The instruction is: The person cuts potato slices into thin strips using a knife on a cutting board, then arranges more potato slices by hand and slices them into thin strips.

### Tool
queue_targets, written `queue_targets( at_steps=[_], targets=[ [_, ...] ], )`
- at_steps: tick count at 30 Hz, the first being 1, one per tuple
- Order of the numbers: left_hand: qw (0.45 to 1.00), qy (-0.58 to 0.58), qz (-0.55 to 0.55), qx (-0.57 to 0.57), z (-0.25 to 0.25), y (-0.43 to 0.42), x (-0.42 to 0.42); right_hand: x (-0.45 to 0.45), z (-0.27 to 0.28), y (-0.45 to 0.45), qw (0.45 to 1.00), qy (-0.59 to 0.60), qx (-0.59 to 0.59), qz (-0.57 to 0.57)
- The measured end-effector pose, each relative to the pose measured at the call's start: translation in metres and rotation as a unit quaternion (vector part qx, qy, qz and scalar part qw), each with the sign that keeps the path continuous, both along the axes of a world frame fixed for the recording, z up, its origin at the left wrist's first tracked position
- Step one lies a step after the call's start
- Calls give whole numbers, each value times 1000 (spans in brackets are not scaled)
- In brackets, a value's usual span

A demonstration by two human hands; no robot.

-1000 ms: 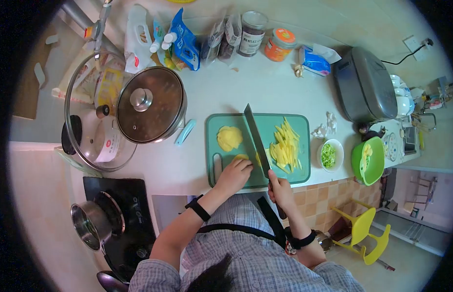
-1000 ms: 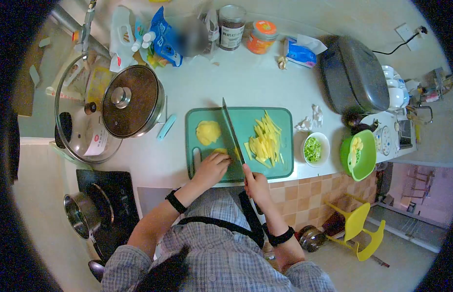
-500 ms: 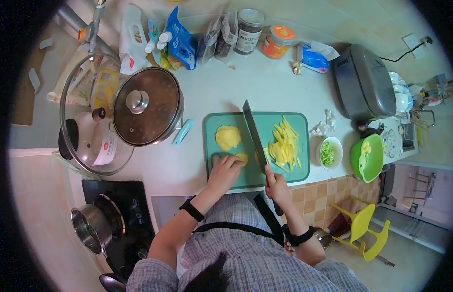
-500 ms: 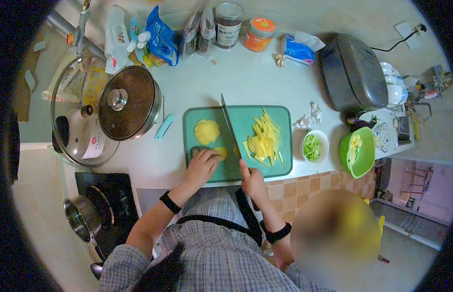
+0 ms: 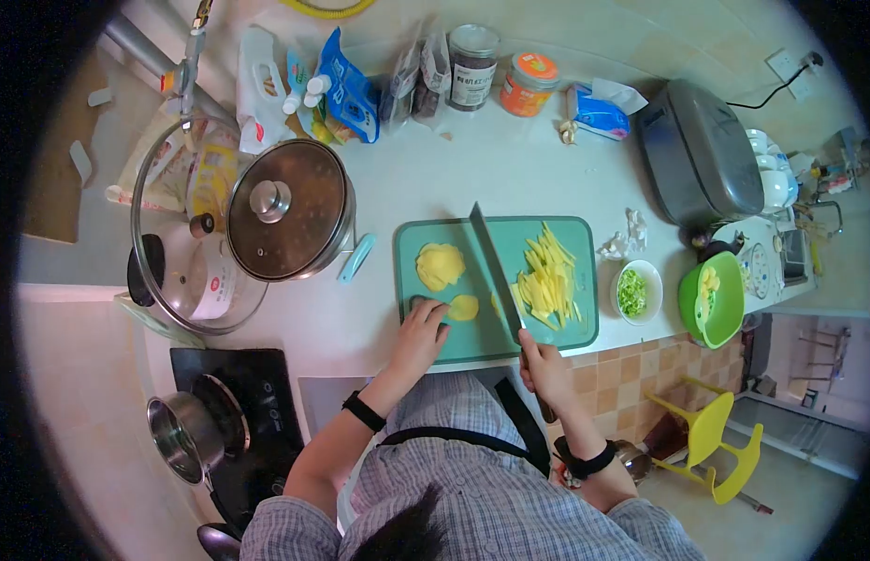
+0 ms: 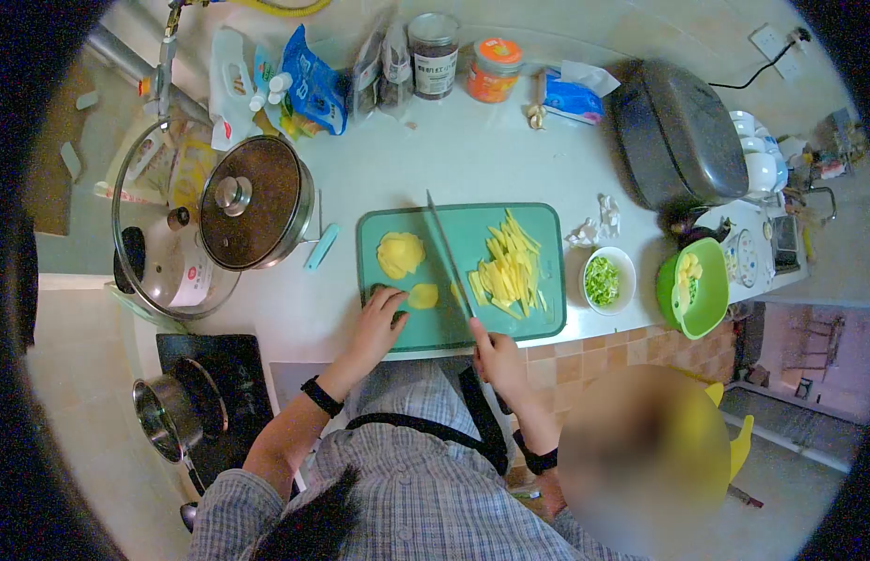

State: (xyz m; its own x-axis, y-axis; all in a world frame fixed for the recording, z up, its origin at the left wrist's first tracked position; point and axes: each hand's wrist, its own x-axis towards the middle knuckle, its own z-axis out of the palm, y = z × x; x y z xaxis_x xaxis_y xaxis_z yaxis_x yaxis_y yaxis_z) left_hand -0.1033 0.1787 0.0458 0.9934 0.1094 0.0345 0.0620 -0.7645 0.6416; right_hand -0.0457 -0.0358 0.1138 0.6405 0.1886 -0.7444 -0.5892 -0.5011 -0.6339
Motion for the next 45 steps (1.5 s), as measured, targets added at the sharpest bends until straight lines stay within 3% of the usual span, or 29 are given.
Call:
queue_targets(
  at_steps=[9,16,22,26,29,32,34,45],
  targets=[
    [999,32,-1,11,5,-10,14,-5,-12,6,999,-48,-3,23],
    [988,100,-33,109,20,-19,29,14,-9,-15,998,18,12,-52],
    [987,153,12,57,13,-55,46,13,-11,-13,999,-16,6,-27],
    [989,127,40,72,27,-55,44,14,-12,-16,997,25,47,-55],
    [983,71,12,170,13,-38,33,13,-13,-14,997,24,47,-56],
    [989,30,-2,145,12,-36,36,13,-10,-14,998,11,38,-52],
    [986,141,7,94,16,-39,44,14,-10,-16,998,3,40,-51],
    [990,133,16,35,21,-63,50,13,0,-18,996,11,55,-67]
  ],
)
